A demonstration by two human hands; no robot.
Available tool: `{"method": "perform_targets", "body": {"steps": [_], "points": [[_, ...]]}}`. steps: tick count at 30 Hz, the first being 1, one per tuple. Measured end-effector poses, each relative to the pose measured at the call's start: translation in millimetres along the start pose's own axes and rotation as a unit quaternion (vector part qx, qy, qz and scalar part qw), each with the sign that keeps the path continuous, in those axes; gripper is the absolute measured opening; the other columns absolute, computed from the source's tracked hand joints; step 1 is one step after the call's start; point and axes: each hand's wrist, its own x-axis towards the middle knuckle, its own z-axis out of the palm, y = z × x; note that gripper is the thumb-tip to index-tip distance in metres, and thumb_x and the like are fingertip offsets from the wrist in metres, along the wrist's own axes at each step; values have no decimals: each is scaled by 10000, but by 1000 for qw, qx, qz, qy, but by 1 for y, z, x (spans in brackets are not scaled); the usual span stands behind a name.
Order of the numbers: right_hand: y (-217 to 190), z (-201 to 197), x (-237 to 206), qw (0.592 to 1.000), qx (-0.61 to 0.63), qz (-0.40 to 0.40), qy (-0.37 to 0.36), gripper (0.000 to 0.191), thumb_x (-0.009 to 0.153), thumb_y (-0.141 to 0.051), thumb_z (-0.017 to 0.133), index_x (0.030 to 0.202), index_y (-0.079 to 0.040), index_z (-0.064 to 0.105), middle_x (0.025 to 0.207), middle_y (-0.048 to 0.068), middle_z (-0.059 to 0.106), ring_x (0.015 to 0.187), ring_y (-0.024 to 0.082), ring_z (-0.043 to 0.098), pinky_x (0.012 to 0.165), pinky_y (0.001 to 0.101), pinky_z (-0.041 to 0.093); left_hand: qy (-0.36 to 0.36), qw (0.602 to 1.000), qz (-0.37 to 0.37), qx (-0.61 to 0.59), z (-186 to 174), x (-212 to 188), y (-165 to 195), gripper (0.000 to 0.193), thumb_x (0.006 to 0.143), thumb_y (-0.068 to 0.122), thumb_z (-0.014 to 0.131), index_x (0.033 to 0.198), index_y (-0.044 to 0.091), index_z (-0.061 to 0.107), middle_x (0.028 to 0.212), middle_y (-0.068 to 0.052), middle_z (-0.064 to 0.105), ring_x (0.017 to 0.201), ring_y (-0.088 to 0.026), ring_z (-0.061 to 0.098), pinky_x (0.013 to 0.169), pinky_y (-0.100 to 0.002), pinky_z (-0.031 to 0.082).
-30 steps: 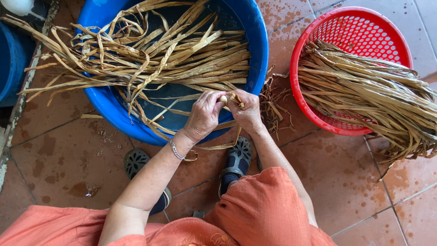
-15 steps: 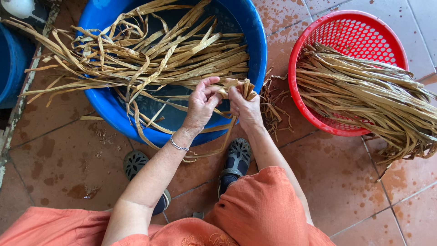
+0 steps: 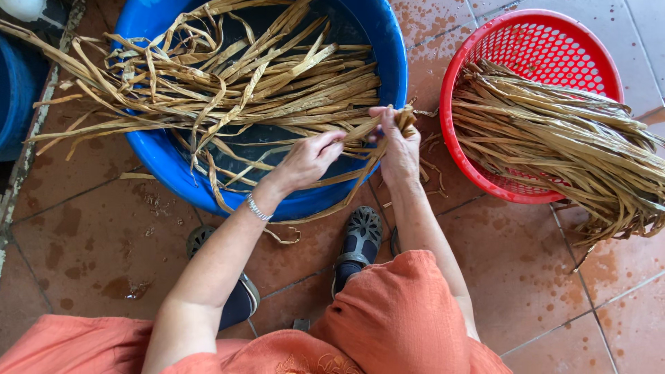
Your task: The person repeatedly picks up dried plant strips from a blue basin of water, peels and separates them by hand, and places the processed strips into a red basket. The person occasionally uses scissors to trim the ends of the strips.
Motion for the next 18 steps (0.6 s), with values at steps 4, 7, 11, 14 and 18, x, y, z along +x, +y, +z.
{"method": "perform_targets", "body": {"steps": [4,7,11,14,18], "points": [[-5,10,3,998,30,41,-44,308,1023,-337,594,1021,-57,721,1000,70,751,863,150,667,757,309,528,-5,998,-59,26,29,38,12,241,976,205,544,1019,16,688,927,-229,731,856,-361,738,760,-449,565],[-9,3,18,993,108,4,-45,247,1015,-291,579,896,-87,653,902,89,711,927,237,732,895,403,622,1,994,-50,93,42,55,19,269,971,230,526,947,19,690,863,-250,721,820,-390,733,774,-487,575],[-12,-27,53,972,207,83,69,312,1036,-321,539,803,-116,573,677,15,540,654,193,576,657,413,538,15,986,-7,167,64,61,30,258,949,246,537,873,34,664,762,-239,714,740,-406,725,751,-521,582],[-14,-54,79,964,245,89,58,356,1075,-348,540,794,-130,539,599,-39,394,511,126,377,507,316,350,22,982,-2,189,77,59,35,255,930,258,564,829,41,651,735,-234,713,722,-413,723,738,-528,581],[-12,-79,104,970,215,74,81,365,1083,-351,518,791,-134,522,569,-48,299,472,119,258,468,316,254,27,981,-7,190,87,52,35,242,937,253,562,849,38,630,733,-231,709,727,-406,730,751,-525,587]]}}
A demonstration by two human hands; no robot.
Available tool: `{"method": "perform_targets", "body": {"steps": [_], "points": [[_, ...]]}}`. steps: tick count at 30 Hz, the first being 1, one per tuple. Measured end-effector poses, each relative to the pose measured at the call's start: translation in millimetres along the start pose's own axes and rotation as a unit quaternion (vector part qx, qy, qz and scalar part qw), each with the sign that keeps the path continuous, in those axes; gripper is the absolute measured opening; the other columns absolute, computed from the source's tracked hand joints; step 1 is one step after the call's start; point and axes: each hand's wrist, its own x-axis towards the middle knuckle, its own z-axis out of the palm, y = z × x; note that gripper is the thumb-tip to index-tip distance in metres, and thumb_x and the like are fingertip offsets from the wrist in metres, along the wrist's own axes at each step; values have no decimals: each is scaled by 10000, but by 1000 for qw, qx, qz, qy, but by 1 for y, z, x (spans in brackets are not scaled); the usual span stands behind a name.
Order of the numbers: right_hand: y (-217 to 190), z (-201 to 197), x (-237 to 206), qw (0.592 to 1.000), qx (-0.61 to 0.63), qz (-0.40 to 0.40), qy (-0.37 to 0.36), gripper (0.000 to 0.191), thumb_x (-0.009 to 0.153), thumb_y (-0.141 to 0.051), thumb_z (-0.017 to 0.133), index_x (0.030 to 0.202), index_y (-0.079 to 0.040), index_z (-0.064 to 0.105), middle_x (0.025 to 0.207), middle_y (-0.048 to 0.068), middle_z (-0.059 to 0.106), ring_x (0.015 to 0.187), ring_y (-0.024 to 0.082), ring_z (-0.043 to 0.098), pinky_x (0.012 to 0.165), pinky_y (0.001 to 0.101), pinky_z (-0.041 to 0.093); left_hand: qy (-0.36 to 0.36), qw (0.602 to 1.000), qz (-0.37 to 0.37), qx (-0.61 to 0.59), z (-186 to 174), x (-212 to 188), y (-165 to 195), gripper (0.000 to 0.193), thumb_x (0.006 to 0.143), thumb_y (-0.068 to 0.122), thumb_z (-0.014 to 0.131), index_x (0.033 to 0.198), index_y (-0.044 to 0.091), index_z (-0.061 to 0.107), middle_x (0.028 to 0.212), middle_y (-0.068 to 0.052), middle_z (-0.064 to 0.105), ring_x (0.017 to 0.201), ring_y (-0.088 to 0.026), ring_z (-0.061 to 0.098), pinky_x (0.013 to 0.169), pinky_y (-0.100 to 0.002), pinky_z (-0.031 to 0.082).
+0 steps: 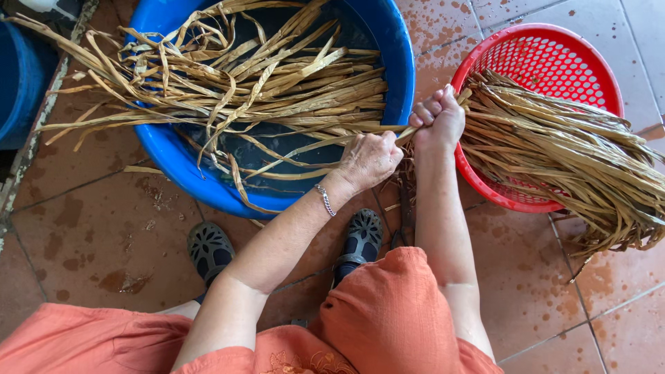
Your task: The person repeatedly picks up dried plant strips from a blue basin of water, peels and separates them by hand, and places the processed strips into a red basket. The person occasionally uses scissors to trim the ends of the strips.
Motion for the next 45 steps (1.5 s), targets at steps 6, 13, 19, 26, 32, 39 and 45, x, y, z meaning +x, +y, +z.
{"method": "perform_targets", "body": {"steps": [6,13,19,26,32,39,45], "points": [[-20,-11,29,997,-18,-46,54,362,1074,-322,497,776,-118,515,544,-50,271,448,121,234,448,323,233,25,999,-31,-1,7,-13,4,233,925,258,582,840,51,647,682,-246,688,694,-437,708,707,-540,582],[-28,-24,48,989,-20,-65,131,354,1066,-313,479,788,-99,525,540,-44,289,442,122,234,436,317,222,26,1000,11,-5,-8,-46,-7,220,942,207,570,797,49,620,650,-230,671,636,-400,709,616,-507,582],[-34,-24,59,986,-26,-81,142,344,1073,-294,446,811,-93,542,545,-47,308,436,114,237,426,311,209,23,999,32,-5,-40,-78,-11,197,966,154,547,801,52,580,608,-205,652,574,-386,686,545,-493,555],[-63,-11,77,970,-38,-167,175,249,965,-118,470,718,-96,492,529,-9,377,433,121,292,386,321,221,-9,1000,26,-7,-87,-108,-10,185,973,113,550,798,53,555,541,-135,609,503,-329,667,482,-449,534],[-113,-16,92,958,-17,-209,197,247,937,-105,472,691,-92,489,515,-10,351,423,123,281,366,321,217,28,998,56,24,-123,-127,-13,163,942,110,597,800,55,541,601,-146,611,597,-353,669,545,-460,534],[-176,-51,89,935,-23,-278,218,234,941,-99,388,724,-92,477,556,0,370,443,128,298,374,325,239,-3,999,31,11,-132,-138,-46,119,938,162,602,860,74,590,680,-138,648,679,-350,684,620,-469,556],[-148,-19,40,971,13,-225,83,338,1070,-171,411,757,-64,479,591,7,358,462,140,285,414,350,270,-29,981,0,193,-141,-133,-105,93,813,190,632,825,159,719,837,-85,715,872,-342,676,714,-510,514]]}}
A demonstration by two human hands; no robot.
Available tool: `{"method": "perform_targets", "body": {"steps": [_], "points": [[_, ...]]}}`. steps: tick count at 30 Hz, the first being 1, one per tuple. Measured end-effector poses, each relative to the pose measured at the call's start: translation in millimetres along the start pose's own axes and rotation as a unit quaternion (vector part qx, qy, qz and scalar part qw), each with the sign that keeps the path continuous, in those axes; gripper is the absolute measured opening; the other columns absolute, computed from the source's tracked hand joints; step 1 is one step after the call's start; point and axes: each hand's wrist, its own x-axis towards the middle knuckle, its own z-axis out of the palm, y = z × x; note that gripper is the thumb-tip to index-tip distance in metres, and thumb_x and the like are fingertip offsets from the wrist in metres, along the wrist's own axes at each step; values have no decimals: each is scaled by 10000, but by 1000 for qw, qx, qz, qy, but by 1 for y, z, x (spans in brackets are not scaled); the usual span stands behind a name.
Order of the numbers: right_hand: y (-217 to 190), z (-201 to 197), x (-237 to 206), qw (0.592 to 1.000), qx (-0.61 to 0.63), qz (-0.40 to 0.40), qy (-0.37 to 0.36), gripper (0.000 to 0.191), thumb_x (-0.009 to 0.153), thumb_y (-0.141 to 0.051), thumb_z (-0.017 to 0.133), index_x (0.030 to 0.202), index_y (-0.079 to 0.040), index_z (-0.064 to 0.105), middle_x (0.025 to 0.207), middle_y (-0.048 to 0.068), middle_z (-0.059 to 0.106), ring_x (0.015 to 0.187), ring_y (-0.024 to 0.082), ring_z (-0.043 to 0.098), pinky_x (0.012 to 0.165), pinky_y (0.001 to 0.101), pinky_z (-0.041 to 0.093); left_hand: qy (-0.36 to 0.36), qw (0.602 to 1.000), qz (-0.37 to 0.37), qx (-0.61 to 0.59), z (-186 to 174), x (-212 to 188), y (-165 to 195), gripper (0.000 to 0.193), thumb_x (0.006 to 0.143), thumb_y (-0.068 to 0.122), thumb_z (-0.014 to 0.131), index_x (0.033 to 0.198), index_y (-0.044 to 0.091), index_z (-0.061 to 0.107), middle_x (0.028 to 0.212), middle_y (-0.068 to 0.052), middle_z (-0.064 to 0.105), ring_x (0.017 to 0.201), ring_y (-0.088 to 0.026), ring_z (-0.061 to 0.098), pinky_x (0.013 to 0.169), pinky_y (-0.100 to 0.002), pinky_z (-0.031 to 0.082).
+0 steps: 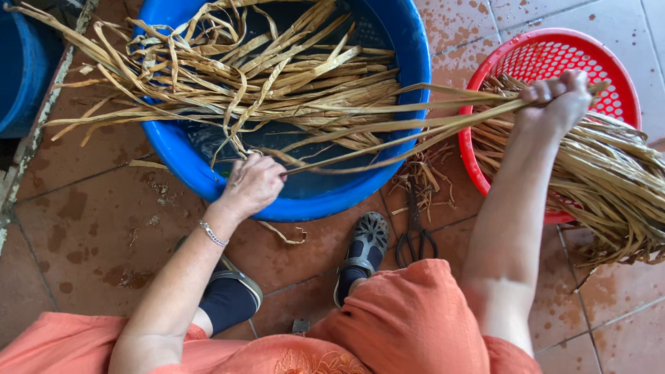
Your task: The person repeatedly picks up dried plant strips from a blue basin of water, peels and separates them by hand, and places the processed strips into a red basket. The person occasionally uses scissors to trim the ends of the strips.
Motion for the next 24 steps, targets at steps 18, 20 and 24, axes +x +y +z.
{"method": "perform_targets", "body": {"steps": [18,20,24], "points": [[54,-3,-265,915,34,327,-236,351,1126,-372,503,888,-119,558,659,-60,347,547,75,292,501,241,291,1,990,87,107,121,110,19,118,820,175,736,915,114,703,1018,-92,683,1079,-289,634,885,-462,497],[63,-7,-256,931,-19,288,-225,208,1094,-271,596,959,-114,594,668,-69,391,544,57,317,497,228,285,18,998,45,44,115,112,23,90,842,202,727,861,120,695,984,-98,685,1041,-293,637,874,-449,498],[80,-4,-242,951,-113,237,-163,134,988,-129,698,1101,-65,666,753,-34,551,514,33,360,470,200,287,95,980,3,-174,90,119,44,118,959,180,680,981,65,681,987,-122,707,985,-308,666,859,-424,532]]}}
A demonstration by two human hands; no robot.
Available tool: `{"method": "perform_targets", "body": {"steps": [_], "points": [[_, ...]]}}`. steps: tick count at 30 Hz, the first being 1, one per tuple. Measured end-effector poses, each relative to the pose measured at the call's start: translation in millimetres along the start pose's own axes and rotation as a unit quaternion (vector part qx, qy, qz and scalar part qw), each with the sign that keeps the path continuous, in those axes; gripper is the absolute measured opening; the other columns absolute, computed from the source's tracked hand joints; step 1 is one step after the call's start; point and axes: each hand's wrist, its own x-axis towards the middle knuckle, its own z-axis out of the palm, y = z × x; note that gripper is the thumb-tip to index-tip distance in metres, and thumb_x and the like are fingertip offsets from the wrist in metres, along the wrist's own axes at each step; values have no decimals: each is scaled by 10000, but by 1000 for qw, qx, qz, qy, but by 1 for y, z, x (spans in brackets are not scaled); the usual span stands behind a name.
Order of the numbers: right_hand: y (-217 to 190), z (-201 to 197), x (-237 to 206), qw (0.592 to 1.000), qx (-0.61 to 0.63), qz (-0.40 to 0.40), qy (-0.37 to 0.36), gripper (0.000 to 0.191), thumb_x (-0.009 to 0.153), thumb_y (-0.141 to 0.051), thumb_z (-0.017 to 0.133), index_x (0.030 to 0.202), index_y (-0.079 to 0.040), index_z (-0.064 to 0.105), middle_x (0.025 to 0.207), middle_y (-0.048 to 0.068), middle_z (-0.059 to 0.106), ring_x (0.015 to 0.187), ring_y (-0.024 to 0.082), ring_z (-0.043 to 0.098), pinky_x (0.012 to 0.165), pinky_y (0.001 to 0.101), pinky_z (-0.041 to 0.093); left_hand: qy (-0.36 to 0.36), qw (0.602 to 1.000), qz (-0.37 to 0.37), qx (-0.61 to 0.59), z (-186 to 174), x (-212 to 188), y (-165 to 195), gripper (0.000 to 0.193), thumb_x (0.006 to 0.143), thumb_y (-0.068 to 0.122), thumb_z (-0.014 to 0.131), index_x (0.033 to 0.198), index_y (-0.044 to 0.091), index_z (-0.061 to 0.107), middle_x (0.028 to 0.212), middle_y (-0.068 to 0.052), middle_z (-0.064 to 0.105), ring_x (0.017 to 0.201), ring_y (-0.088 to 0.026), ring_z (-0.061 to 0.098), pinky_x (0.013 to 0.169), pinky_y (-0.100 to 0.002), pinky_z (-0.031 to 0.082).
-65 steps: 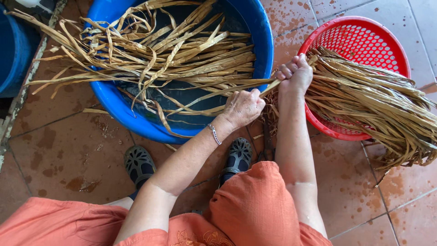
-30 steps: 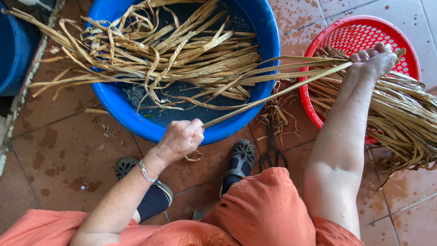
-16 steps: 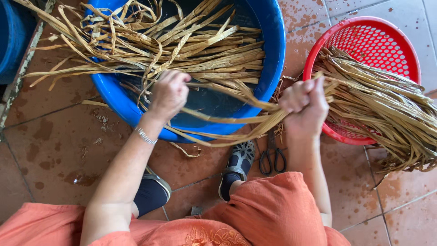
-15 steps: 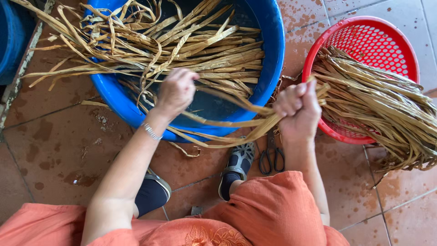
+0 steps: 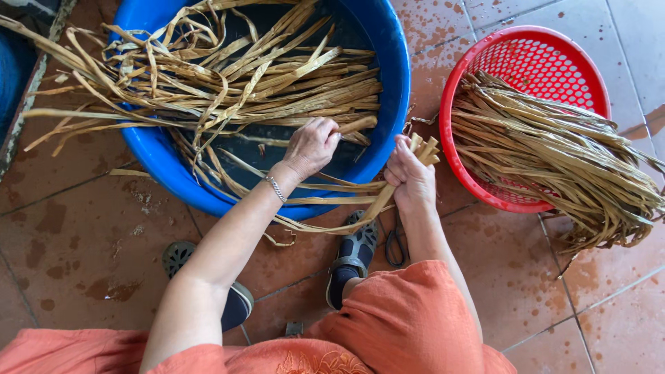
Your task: The person repeatedly picks up dried plant strips from a blue basin of water, peels and separates them by hand, and places the processed strips into a red basket. The person occasionally uses scissors to trim the ends of the strips.
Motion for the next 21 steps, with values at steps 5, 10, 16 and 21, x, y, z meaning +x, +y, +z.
{"method": "perform_targets", "body": {"steps": [5,10,16,21], "points": [[2,12,18,996,-68,-59,21,237,952,-144,700,1160,-34,667,892,39,697,498,36,408,447,208,331,-108,969,-146,-167,-17,8,44,199,972,248,677,1096,100,723,874,-127,731,798,-265,741,729,-378,565],[-4,14,20,988,-138,-60,19,172,962,-144,763,1032,3,710,755,53,632,474,52,433,417,219,330,5,991,81,-103,-40,-2,62,185,914,142,758,1084,72,742,968,-126,723,908,-303,706,797,-395,573],[-12,12,8,973,-218,-68,-46,149,938,-86,754,1067,-15,731,794,36,657,557,45,500,491,214,407,-62,989,10,-131,-81,-13,55,272,882,123,767,1125,36,680,957,-109,667,879,-278,683,794,-376,561],[-5,19,7,890,-407,-127,-162,98,1010,-93,681,1066,-14,693,924,-9,665,725,31,493,628,209,444,18,989,138,49,-100,-11,59,175,925,53,720,1094,40,678,1005,-112,624,1008,-302,624,907,-392,541]]}}
